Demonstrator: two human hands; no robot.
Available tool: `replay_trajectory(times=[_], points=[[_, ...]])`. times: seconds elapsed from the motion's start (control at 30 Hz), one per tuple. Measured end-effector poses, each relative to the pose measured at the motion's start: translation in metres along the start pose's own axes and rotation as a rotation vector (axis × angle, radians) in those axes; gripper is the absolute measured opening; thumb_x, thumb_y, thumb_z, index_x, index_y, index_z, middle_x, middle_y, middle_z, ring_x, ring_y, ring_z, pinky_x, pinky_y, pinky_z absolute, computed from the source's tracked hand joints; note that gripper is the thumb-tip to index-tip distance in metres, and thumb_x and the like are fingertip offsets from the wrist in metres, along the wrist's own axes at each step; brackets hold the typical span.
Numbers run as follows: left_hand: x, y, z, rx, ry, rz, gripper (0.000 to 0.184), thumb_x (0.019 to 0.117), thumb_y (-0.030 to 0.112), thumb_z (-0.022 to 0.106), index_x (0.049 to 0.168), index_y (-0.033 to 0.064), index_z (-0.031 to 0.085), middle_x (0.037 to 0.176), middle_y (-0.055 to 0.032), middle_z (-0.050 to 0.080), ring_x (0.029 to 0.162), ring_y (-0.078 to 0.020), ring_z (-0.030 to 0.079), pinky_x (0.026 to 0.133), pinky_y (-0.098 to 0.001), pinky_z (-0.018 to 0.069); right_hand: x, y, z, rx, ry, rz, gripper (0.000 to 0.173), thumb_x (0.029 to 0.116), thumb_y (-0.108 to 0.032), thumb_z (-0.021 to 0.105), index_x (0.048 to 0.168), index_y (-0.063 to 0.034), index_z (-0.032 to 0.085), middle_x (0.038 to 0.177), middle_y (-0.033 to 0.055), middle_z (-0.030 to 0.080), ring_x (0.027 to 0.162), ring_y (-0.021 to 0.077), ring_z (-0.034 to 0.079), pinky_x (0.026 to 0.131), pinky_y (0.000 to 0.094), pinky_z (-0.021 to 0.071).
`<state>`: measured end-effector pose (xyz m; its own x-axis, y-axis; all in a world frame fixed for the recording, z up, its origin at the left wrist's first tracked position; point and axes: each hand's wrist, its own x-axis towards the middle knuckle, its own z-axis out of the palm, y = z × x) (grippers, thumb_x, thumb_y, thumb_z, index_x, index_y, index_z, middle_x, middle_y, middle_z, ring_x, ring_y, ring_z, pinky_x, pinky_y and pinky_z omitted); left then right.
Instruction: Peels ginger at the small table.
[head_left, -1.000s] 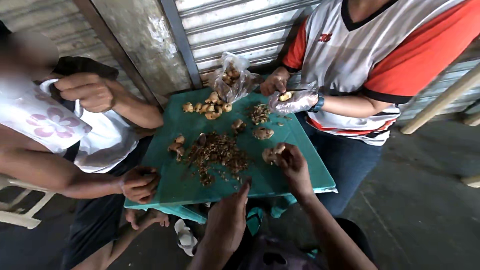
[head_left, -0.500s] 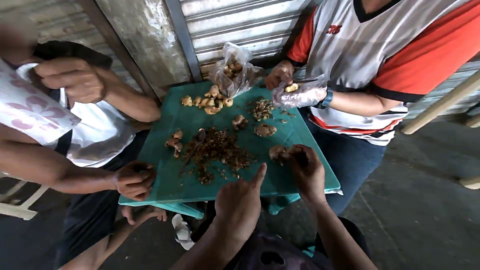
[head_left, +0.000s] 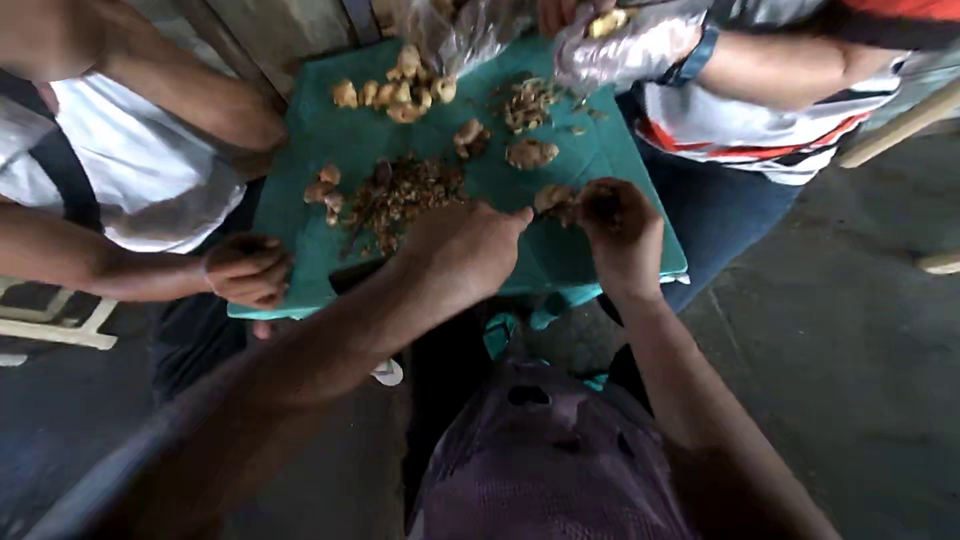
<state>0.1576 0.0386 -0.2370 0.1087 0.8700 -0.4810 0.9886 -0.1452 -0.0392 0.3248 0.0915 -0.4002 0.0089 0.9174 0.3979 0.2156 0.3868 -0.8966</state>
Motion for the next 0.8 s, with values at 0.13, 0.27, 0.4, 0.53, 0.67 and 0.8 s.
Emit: replay_trajectory(times=[0.13, 0.27, 0.4, 0.53, 0.67, 0.8], points=[[0.003, 0.005, -0.019, 0.115, -0.008, -0.004, 0.062, 0.1055, 0.013, 0.051, 0.159, 0.0392, 0.035, 0.108, -0.0171, 0.07, 0.097, -0.0389, 0.068, 0.074, -0.0565, 0.0546, 0.008, -0.001, -0.003, 0.027, -0.008, 0.047, 0.03, 0.0926, -0.002, 0.067, 0.121, 0.0059, 0.06, 0.103, 0.0104, 0.068, 0.09, 0.0089, 0.067, 0.084, 0.0274, 0.0579], [0.001, 0.006, -0.016, 0.179, 0.032, -0.022, 0.063, 0.1054, 0.012, 0.05, 0.16, 0.0397, 0.034, 0.099, -0.0171, 0.07, 0.09, -0.0391, 0.068, 0.069, -0.0536, 0.0535, 0.013, 0.0, -0.001, 0.026, -0.001, 0.117, 0.027, 0.0929, -0.002, 0.066, 0.118, 0.0065, 0.061, 0.101, 0.0118, 0.068, 0.088, 0.0124, 0.068, 0.082, 0.0317, 0.0587], [-0.003, 0.012, -0.017, 0.194, 0.057, -0.04, 0.065, 0.1053, 0.014, 0.051, 0.16, 0.0437, 0.032, 0.093, -0.0169, 0.069, 0.086, -0.0392, 0.068, 0.065, -0.0519, 0.0524, 0.014, 0.003, 0.0, 0.028, 0.001, 0.125, 0.027, 0.0927, -0.004, 0.068, 0.117, 0.005, 0.062, 0.099, 0.0104, 0.069, 0.086, 0.012, 0.069, 0.08, 0.0313, 0.0595], [0.001, 0.015, -0.021, 0.222, 0.037, -0.046, 0.065, 0.1051, 0.012, 0.05, 0.16, 0.0413, 0.032, 0.097, -0.0178, 0.069, 0.088, -0.0389, 0.068, 0.066, -0.0513, 0.0523, 0.013, 0.003, -0.001, 0.03, -0.01, 0.129, 0.028, 0.0931, -0.002, 0.066, 0.119, 0.0052, 0.061, 0.101, 0.0111, 0.068, 0.088, 0.0125, 0.068, 0.082, 0.032, 0.0591], [0.001, 0.016, -0.026, 0.24, 0.017, -0.044, 0.064, 0.1056, 0.012, 0.049, 0.16, 0.0411, 0.033, 0.098, -0.0176, 0.069, 0.089, -0.0387, 0.068, 0.067, -0.0515, 0.0524, 0.012, 0.003, 0.0, 0.037, -0.001, 0.114, 0.028, 0.0923, -0.002, 0.067, 0.119, 0.0053, 0.061, 0.099, 0.0106, 0.068, 0.087, 0.0115, 0.068, 0.081, 0.0305, 0.0588], [0.003, 0.02, -0.028, 0.258, 0.002, -0.06, 0.068, 0.1029, 0.009, 0.052, 0.16, 0.0422, 0.033, 0.097, -0.0178, 0.069, 0.09, -0.0395, 0.068, 0.066, -0.0521, 0.0524, 0.013, 0.005, -0.001, 0.008, -0.002, 0.117, 0.029, 0.0928, -0.002, 0.066, 0.121, 0.0055, 0.061, 0.101, 0.0126, 0.069, 0.087, 0.0132, 0.068, 0.08, 0.0318, 0.0588]])
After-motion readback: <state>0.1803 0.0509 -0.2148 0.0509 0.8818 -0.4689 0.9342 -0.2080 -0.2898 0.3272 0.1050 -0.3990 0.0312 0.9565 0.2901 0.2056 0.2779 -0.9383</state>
